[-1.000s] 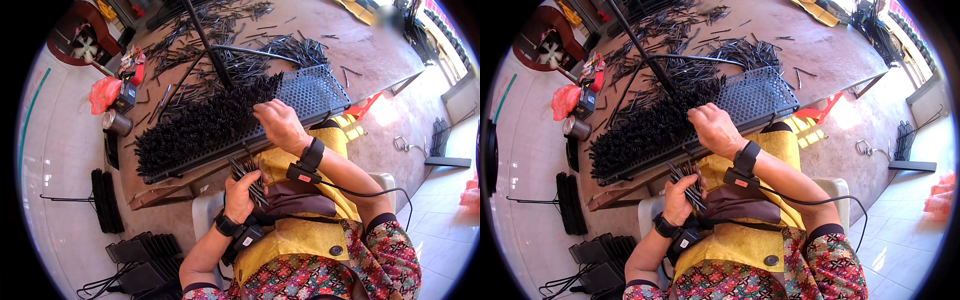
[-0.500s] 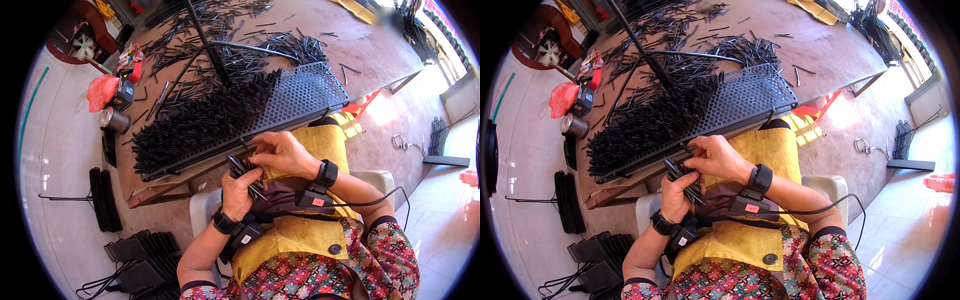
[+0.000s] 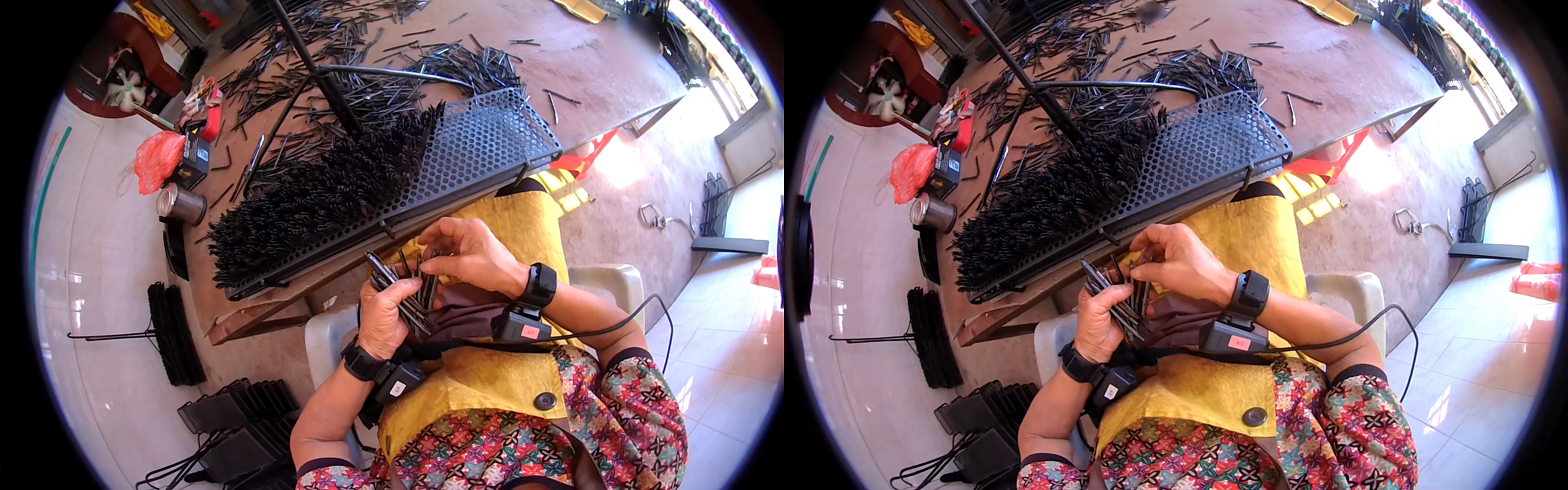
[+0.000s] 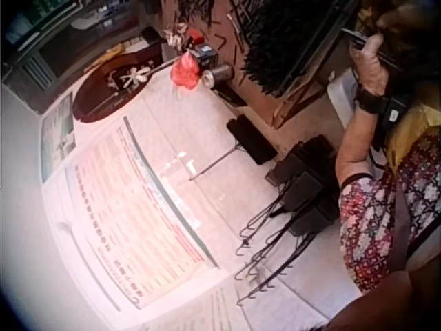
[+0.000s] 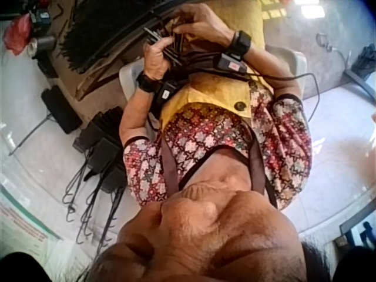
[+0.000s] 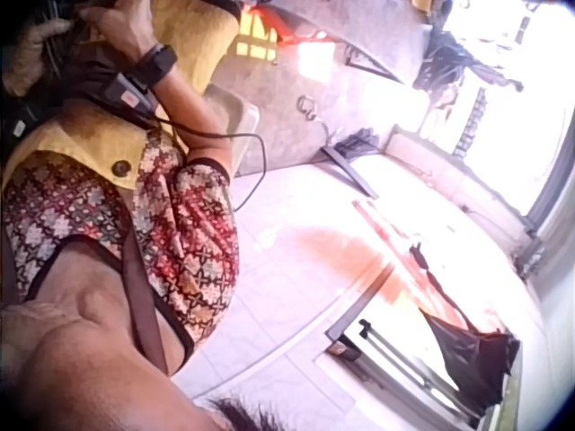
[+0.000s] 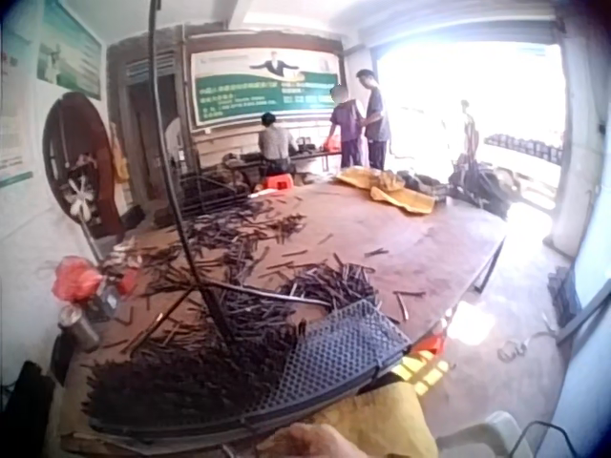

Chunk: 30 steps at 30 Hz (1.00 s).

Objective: The person picks up thin metal strips from a pile on a table and inserts them one by one into the holes of a perforated metal grate.

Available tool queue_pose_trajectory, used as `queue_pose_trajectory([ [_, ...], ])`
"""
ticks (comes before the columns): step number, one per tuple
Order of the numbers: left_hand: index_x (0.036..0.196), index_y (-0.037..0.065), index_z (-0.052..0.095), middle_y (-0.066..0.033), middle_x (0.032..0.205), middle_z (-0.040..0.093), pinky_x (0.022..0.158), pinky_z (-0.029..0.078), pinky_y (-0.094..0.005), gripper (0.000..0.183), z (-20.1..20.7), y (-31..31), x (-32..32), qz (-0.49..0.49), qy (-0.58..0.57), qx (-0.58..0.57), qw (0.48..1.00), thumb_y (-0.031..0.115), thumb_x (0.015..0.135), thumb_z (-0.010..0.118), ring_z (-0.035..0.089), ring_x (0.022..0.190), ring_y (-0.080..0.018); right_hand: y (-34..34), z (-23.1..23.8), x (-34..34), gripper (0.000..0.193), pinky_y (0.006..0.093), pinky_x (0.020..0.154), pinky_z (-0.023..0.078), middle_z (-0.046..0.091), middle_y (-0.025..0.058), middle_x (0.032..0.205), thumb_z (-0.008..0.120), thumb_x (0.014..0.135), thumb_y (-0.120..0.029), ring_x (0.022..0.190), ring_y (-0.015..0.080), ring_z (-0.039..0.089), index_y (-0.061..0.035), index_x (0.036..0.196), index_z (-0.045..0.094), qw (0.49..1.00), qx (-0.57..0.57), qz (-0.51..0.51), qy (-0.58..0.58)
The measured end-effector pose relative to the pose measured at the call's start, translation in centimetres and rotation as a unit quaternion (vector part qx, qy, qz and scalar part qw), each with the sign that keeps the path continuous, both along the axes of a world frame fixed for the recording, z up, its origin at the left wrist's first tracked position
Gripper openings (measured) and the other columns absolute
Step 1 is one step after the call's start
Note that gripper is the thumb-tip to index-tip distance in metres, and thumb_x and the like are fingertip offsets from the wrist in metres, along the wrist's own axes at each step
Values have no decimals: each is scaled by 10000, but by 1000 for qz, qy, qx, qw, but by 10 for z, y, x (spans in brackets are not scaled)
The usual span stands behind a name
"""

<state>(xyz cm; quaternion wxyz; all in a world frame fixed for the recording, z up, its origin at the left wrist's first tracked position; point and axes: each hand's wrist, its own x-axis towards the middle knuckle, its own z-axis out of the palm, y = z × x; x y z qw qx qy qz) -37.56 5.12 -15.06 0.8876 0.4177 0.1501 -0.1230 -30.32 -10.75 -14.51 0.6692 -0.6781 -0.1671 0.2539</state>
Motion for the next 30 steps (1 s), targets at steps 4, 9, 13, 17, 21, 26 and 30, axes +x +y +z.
queue_pose_trajectory([
  [4, 1048, -60, 547, -164, 876, 635, 621, 579, -346, 250, -4, 2, 0, -23, -8, 20, 999, 1, 808, 515, 659, 753, -254, -1, 5, 2, 141, 210, 660, 470, 645, 47, 806, 668, 763, -11, 765, 69, 580, 41, 887, 624, 999, -1, 40, -1],
  [9, 1077, -68, 531, -184, 921, 627, 668, 574, -371, 291, -5, 2, 0, -37, 31, -34, 998, 12, 801, 482, 655, 789, -283, -7, 15, 4, 149, 214, 643, 466, 641, 38, 752, 672, 754, -14, 708, 86, 582, 35, 886, 625, 995, -83, 51, -4],
  [13, 1159, -75, 476, -216, 1015, 599, 807, 531, -432, 410, -12, 7, -1, -102, 47, -114, 987, 34, 766, 433, 625, 907, -320, -12, 6, 4, 191, 247, 650, 475, 638, 44, 751, 688, 745, -37, 692, 111, 584, 37, 906, 619, 993, -95, 48, -59],
  [17, 1228, -76, 419, -245, 1087, 567, 928, 454, -476, 527, -24, 4, -10, -158, 55, -179, 970, 47, 716, 432, 569, 1031, -349, -16, 2, -2, 275, 267, 676, 483, 646, 82, 831, 703, 740, -63, 744, 127, 600, 52, 966, 597, 991, -96, 84, -36],
  [21, 1255, -74, 399, -249, 1131, 548, 948, 432, -477, 584, -21, -5, -12, -200, 74, -201, 956, 46, 686, 453, 547, 1064, -359, -29, -4, -3, 343, 265, 721, 492, 641, 106, 899, 698, 761, -88, 818, 144, 612, 65, 1037, 564, 992, -64, 104, 23],
  [26, 1283, -65, 379, -237, 1171, 532, 943, 437, -464, 629, -24, -9, -13, -257, 77, -206, 941, 46, 670, 467, 543, 1076, -351, -27, 2, -1, 383, 255, 739, 499, 635, 107, 942, 691, 782, -113, 862, 154, 615, 66, 1085, 540, 995, -17, 46, 88],
  [30, 1274, -64, 384, -226, 1186, 521, 909, 461, -448, 656, -22, -12, -14, -262, 65, -156, 950, 70, 643, 503, 544, 1069, -339, -15, 2, -1, 247, 267, 562, 479, 645, 86, 723, 688, 746, -129, 655, 131, 599, 59, 895, 628, 996, -22, 79, 20],
])
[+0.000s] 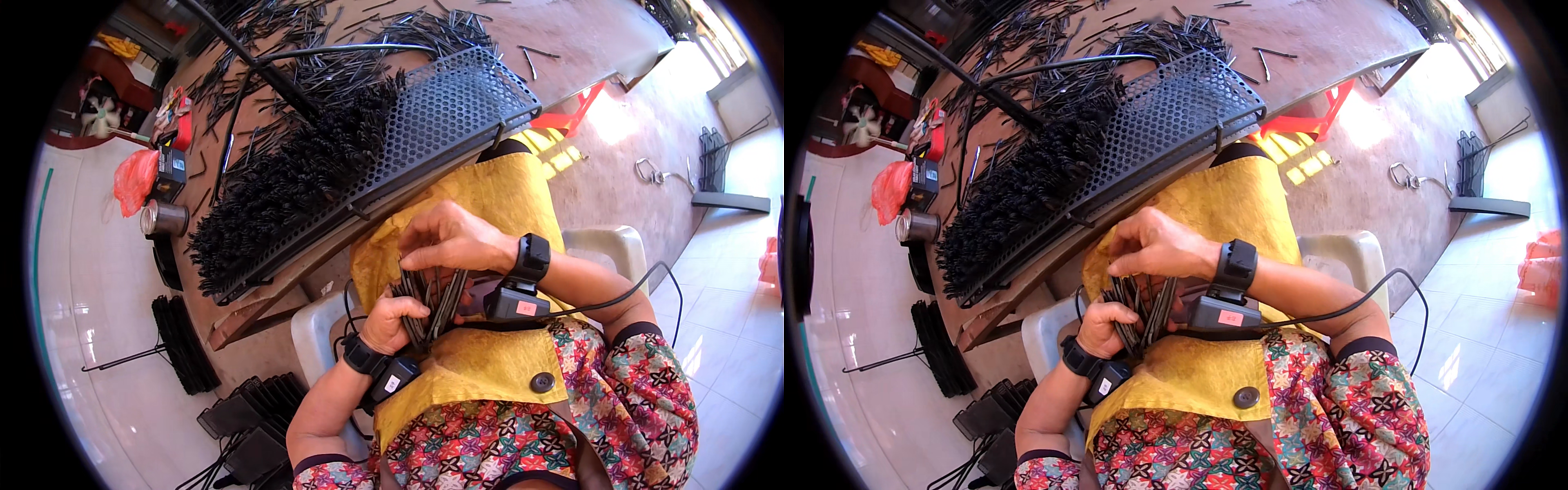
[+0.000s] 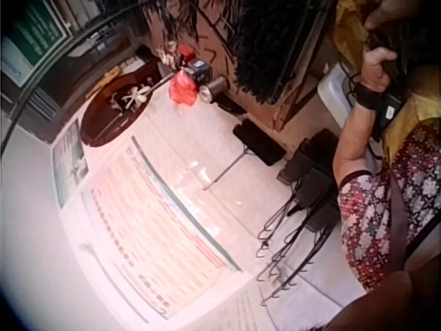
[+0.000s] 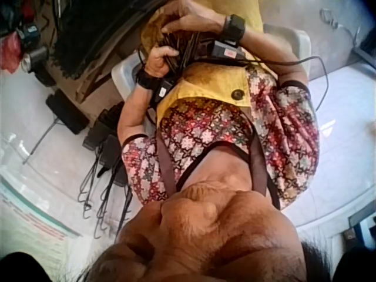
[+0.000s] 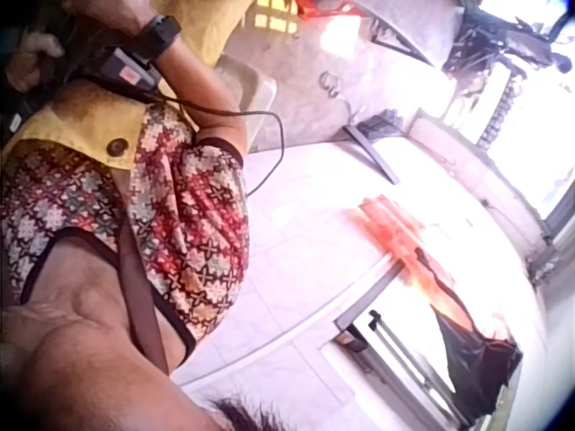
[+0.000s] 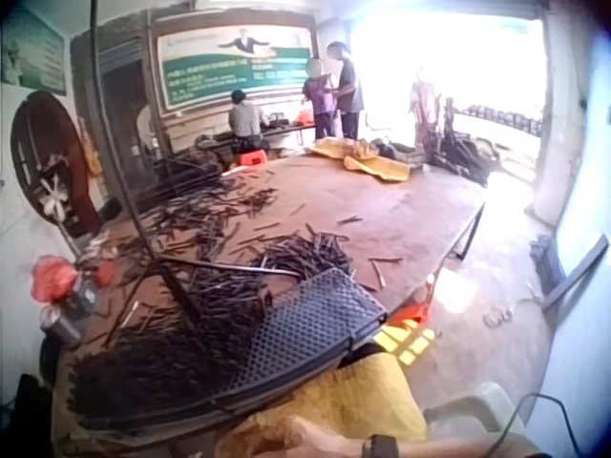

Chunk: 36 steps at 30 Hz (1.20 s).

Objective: The person picks up thin metal strips from a pile on a table and inserts them one by one into the holes of a perforated metal grate.

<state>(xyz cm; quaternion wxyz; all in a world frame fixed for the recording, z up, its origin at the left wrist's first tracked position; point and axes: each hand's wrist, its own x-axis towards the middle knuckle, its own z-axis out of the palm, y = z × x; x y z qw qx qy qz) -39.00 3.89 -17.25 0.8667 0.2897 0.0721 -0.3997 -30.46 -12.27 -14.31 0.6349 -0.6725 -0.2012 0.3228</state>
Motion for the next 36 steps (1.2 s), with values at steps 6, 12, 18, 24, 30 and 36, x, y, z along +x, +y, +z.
queue_pose_trajectory([
  [6, 1247, -51, 415, -206, 1169, 532, 822, 513, -415, 527, 3, -1, 1, 7, -20, 14, 1000, 65, 748, 538, 566, 1032, -306, -5, 1, -1, 143, 241, 560, 474, 647, 60, 721, 648, 774, -77, 636, 101, 591, 41, 854, 645, 998, -36, 16, 42],
  [12, 1209, -13, 445, -173, 1111, 550, 784, 531, -400, 441, -4, 0, 1, 48, -24, 20, 998, 165, 836, 597, 579, 987, -266, -16, -6, -3, 141, 229, 613, 471, 658, 63, 791, 623, 792, -50, 693, 92, 592, 42, 896, 647, 999, -18, -23, -25],
  [18, 1153, 23, 494, -93, 967, 584, 712, 539, -329, 342, -1, -4, 1, 99, -28, 44, 994, 164, 860, 600, 594, 876, -188, -24, 6, -18, 122, 242, 628, 468, 650, 64, 780, 627, 806, -39, 722, 85, 586, 42, 896, 636, 993, -56, -78, -73],
  [24, 1164, 70, 495, -67, 911, 584, 637, 540, -314, 357, 0, -6, 1, 143, -23, 68, 987, 76, 833, 626, 597, 794, -171, -23, 0, -24, 127, 231, 608, 469, 642, 65, 770, 623, 820, -37, 709, 86, 578, 41, 920, 623, 988, -47, -110, -97],
  [30, 1180, 57, 473, -64, 853, 596, 578, 527, -291, 436, -1, -9, 0, 184, -8, 119, 976, -9, 787, 650, 603, 706, -173, -19, 2, -27, 118, 209, 513, 447, 640, 60, 735, 648, 798, -22, 610, 65, 561, 39, 894, 620, 989, -25, -147, -24],
  [36, 1168, 60, 479, -65, 917, 586, 591, 533, -301, 436, -1, -7, 1, 171, -51, 153, 972, -1, 774, 656, 603, 721, -185, -21, -12, -21, 85, 206, 468, 451, 633, 64, 715, 658, 773, 19, 526, 95, 566, 33, 845, 616, 983, 14, -168, 77],
])
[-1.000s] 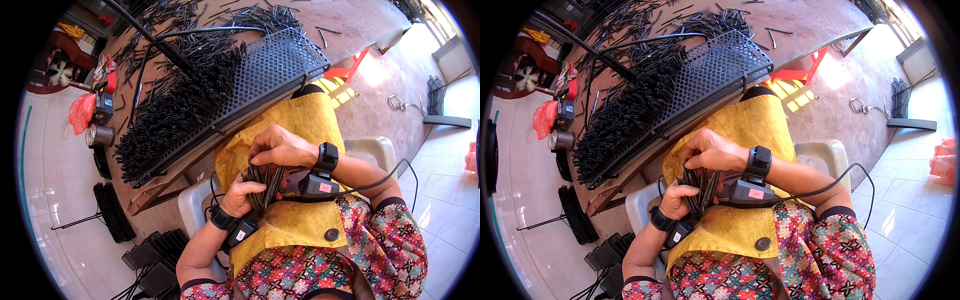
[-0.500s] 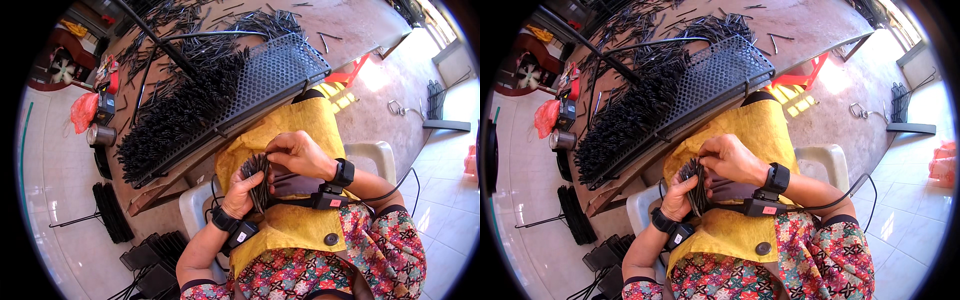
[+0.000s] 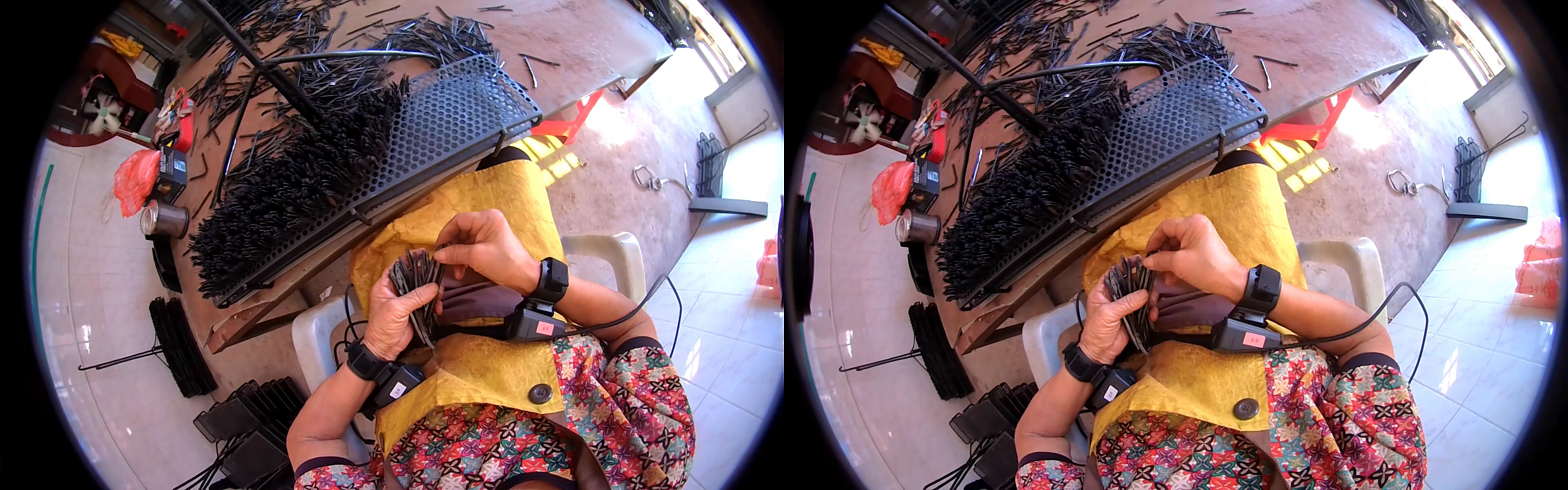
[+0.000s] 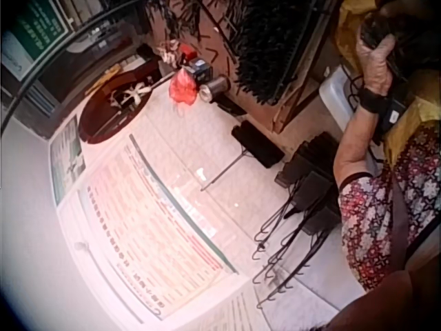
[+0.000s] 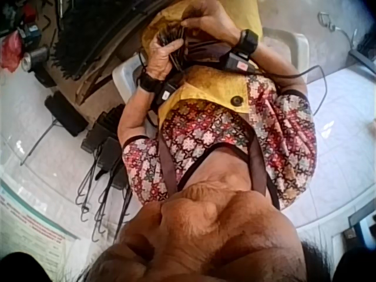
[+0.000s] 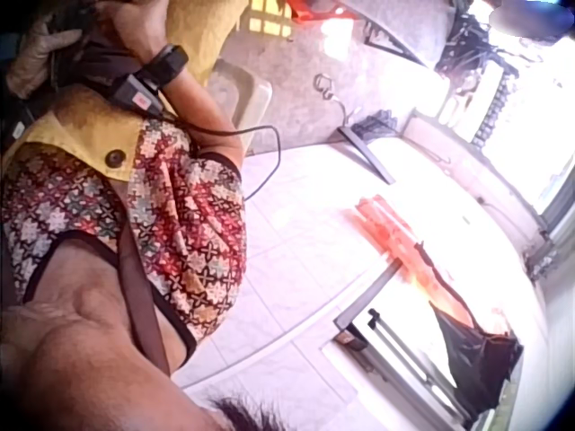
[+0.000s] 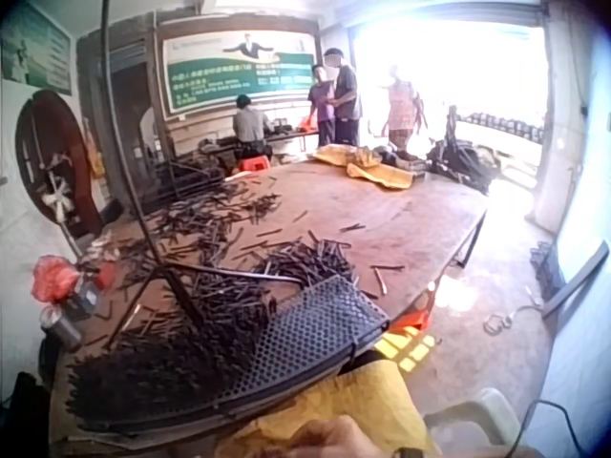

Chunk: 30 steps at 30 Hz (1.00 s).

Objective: The person picks up thin metal strips from a pile on a table and inserts them one by one into the holes of a perforated metal grate.

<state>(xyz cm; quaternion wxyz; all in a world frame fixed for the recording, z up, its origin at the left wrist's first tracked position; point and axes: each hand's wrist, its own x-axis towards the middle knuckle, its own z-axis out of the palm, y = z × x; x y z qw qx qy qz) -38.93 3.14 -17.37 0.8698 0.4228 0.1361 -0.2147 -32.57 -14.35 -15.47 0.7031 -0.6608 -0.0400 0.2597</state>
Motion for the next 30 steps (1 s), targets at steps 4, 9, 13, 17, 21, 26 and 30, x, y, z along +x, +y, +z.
queue_pose_trajectory([
  [4, 1178, 56, 462, -93, 880, 598, 582, 515, -286, 472, 3, 1, 2, 4, -15, 13, 1000, -5, 757, 666, 601, 704, -191, -1, 2, 5, 78, 218, 488, 483, 627, 73, 717, 648, 779, 30, 541, 117, 596, 38, 847, 611, 998, 33, -54, 14],
  [9, 1198, 39, 440, -109, 862, 603, 582, 496, -281, 494, 6, 2, 3, 12, -18, 22, 1000, -12, 758, 660, 593, 686, -189, -5, 5, 14, 77, 228, 514, 506, 624, 78, 730, 635, 792, 26, 565, 128, 612, 38, 859, 600, 994, 59, -93, -9],
  [13, 1202, 39, 436, -112, 869, 597, 579, 491, -283, 480, 6, 3, 4, 8, -23, 34, 999, 7, 777, 655, 586, 691, -185, -5, 4, 15, 76, 236, 527, 512, 628, 85, 749, 632, 793, 28, 589, 137, 618, 36, 858, 593, 996, 37, -82, -16],
  [17, 1211, 20, 439, -99, 871, 610, 572, 481, -269, 439, 10, 4, 4, 27, -20, 18, 999, 5, 812, 620, 588, 680, -163, -8, 1, 28, 56, 237, 513, 503, 629, 86, 743, 613, 792, 49, 570, 125, 597, 38, 842, 589, 975, 123, -164, -82],
  [21, 1211, 36, 444, -110, 880, 606, 564, 489, -273, 425, 6, 6, 5, 44, -5, 1, 999, -9, 820, 604, 592, 701, -172, -14, 13, 50, 60, 212, 528, 481, 632, 59, 721, 622, 794, 37, 580, 96, 589, 28, 849, 600, 962, 101, -198, -157],
  [26, 1205, 43, 445, -130, 913, 593, 565, 503, -282, 417, 0, 8, 6, 68, 12, -42, 997, -26, 821, 593, 594, 736, -187, 14, 30, 68, 96, 205, 561, 467, 632, 24, 714, 660, 772, 3, 608, 66, 571, 1, 858, 618, 932, 45, -213, -290],
  [30, 1209, 42, 438, -133, 918, 589, 567, 507, -276, 420, 0, 8, 6, 68, 24, -52, 996, -31, 823, 588, 591, 736, -187, 40, 34, 75, 125, 253, 581, 463, 620, 50, 723, 677, 738, 2, 633, 125, 570, -14, 852, 629, 883, -8, -171, -437],
])
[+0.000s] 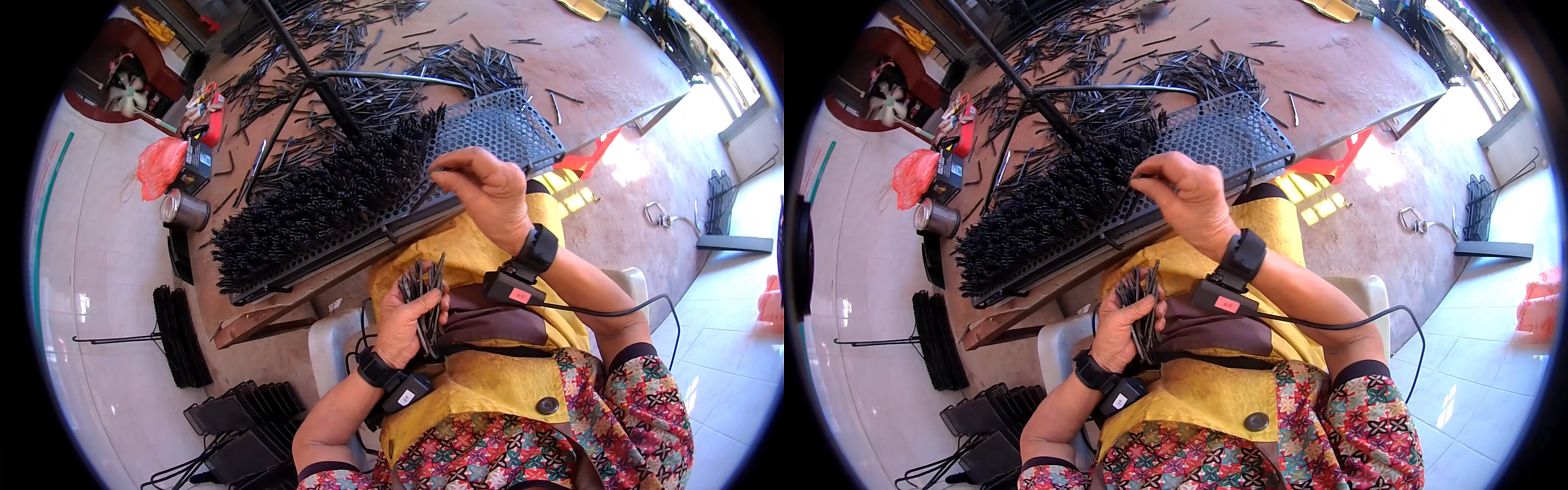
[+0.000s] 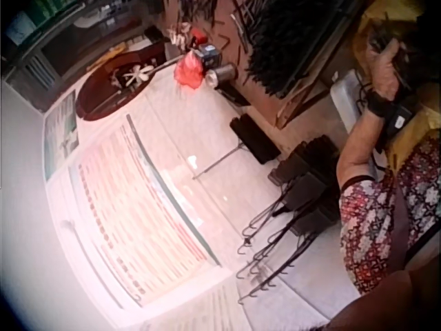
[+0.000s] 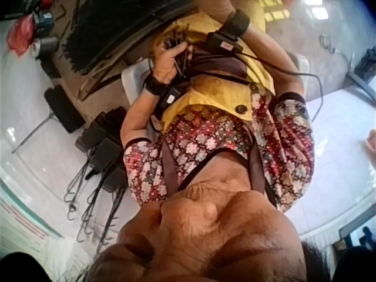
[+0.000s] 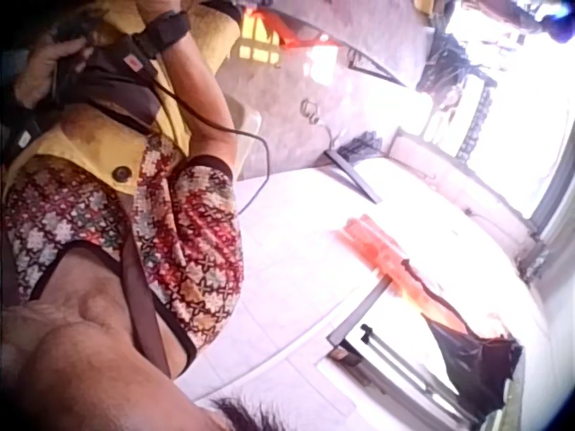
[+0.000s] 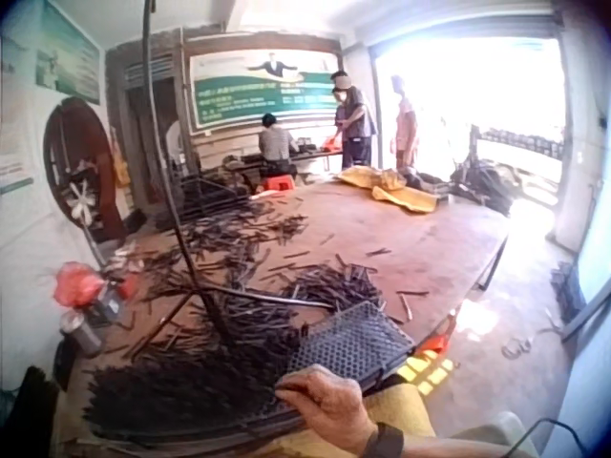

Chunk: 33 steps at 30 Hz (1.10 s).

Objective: The person picks up thin metal strips from a pile on a table and inserts them one by one into the holes of a perforated metal grate.

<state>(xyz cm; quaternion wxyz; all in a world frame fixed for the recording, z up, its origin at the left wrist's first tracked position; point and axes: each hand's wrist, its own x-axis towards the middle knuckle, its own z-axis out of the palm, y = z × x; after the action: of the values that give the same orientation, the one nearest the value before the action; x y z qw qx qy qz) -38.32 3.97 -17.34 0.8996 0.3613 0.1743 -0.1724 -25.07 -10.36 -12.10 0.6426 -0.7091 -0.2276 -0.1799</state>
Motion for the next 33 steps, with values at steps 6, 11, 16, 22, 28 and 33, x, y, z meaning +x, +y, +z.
queue_pose_trajectory([
  [6, 1215, 40, 429, -121, 909, 592, 568, 508, -268, 419, 0, 2, 0, -8, -3, 2, 1000, -33, 830, 576, 593, 733, -178, 28, 1, 10, 182, 314, 610, 466, 600, 89, 732, 682, 688, 37, 685, 258, 556, -13, 845, 604, 978, -65, 48, -195],
  [11, 1202, 46, 446, -104, 903, 597, 565, 508, -253, 403, 3, 2, 1, -10, 5, 11, 1000, -26, 830, 581, 594, 721, -156, 32, 0, 14, 200, 339, 627, 478, 606, 101, 742, 677, 675, 50, 717, 284, 567, -5, 847, 592, 967, -98, 72, -225],
  [16, 1177, 58, 470, -90, 894, 601, 559, 508, -247, 379, 2, 4, 0, -10, -6, 15, 1000, -15, 826, 592, 595, 718, -144, 29, 4, 18, 178, 321, 639, 492, 630, 94, 819, 681, 671, 53, 744, 255, 592, 10, 825, 602, 955, -152, 116, -226],
  [22, 1150, 58, 490, -85, 885, 600, 545, 509, -246, 347, 0, 4, 1, -13, -10, 24, 1000, -9, 825, 594, 594, 699, -144, 21, 12, 23, 139, 345, 632, 484, 610, 112, 773, 669, 703, 0, 734, 286, 582, 16, 823, 602, 942, -213, 142, -215],
  [28, 1172, 47, 467, -102, 879, 592, 543, 510, -254, 372, -1, 3, 3, -7, -9, 23, 1000, -26, 826, 580, 590, 691, -160, 51, 17, 39, 118, 388, 648, 467, 583, 120, 722, 662, 665, -20, 715, 302, 560, 7, 760, 597, 907, -289, 156, -262],
  [33, 1206, 53, 437, -115, 897, 578, 555, 513, -275, 416, -2, 6, 4, -7, -13, 20, 1000, -26, 823, 579, 584, 722, -179, 55, 25, 31, 127, 376, 653, 470, 546, 101, 668, 642, 591, -45, 710, 296, 546, -12, 699, 583, 845, -431, 122, -292],
])
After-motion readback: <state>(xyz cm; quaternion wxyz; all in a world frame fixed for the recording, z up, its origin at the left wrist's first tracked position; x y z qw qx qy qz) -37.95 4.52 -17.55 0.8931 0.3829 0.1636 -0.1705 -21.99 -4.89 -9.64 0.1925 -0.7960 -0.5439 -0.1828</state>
